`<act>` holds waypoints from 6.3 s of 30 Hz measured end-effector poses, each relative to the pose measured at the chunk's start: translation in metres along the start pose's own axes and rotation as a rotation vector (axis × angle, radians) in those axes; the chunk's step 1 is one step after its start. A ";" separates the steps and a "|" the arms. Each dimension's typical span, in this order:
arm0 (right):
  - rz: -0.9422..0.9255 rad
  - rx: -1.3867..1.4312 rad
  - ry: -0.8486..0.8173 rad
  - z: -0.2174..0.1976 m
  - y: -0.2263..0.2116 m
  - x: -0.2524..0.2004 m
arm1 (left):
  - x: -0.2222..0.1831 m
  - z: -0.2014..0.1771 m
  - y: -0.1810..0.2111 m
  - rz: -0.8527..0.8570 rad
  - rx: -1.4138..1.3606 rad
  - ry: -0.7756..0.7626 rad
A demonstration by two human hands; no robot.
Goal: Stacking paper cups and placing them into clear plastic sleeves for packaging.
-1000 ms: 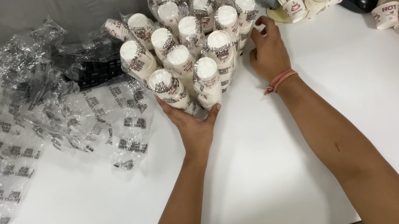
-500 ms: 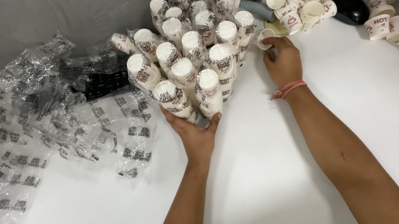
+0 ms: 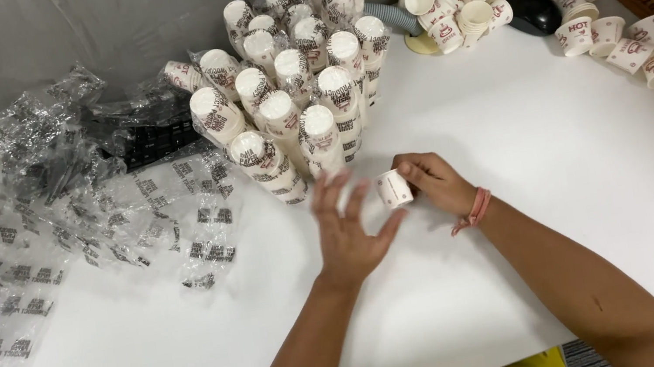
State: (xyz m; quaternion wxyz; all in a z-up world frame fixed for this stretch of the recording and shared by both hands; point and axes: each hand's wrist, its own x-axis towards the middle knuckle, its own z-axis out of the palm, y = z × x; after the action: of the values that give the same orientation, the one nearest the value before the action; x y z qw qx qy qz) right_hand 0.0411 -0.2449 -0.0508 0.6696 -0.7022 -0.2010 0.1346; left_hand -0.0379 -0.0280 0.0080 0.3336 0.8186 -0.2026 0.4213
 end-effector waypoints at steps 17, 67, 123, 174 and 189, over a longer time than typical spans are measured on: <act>-0.223 -0.795 0.534 -0.037 -0.043 0.059 | -0.004 0.019 -0.005 -0.294 -0.038 -0.664; -0.218 0.191 0.548 -0.118 0.012 0.046 | 0.021 -0.006 0.002 -0.325 -0.359 -0.758; -0.063 -0.969 -0.231 0.002 -0.108 -0.030 | -0.015 0.018 -0.022 -0.564 -1.002 -0.142; -0.423 -1.110 0.045 0.021 -0.125 -0.038 | -0.030 0.028 -0.031 -0.576 -1.096 -0.166; -0.598 -0.837 0.065 0.013 -0.086 -0.050 | -0.028 0.029 -0.025 -0.674 -1.291 -0.339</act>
State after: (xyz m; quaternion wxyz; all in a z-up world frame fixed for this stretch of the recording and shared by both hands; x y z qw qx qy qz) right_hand -0.0174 -0.2546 0.0301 0.3462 -0.8258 -0.4086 -0.1768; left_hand -0.0225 -0.0303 -0.0365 0.8230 0.5315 -0.1966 -0.0385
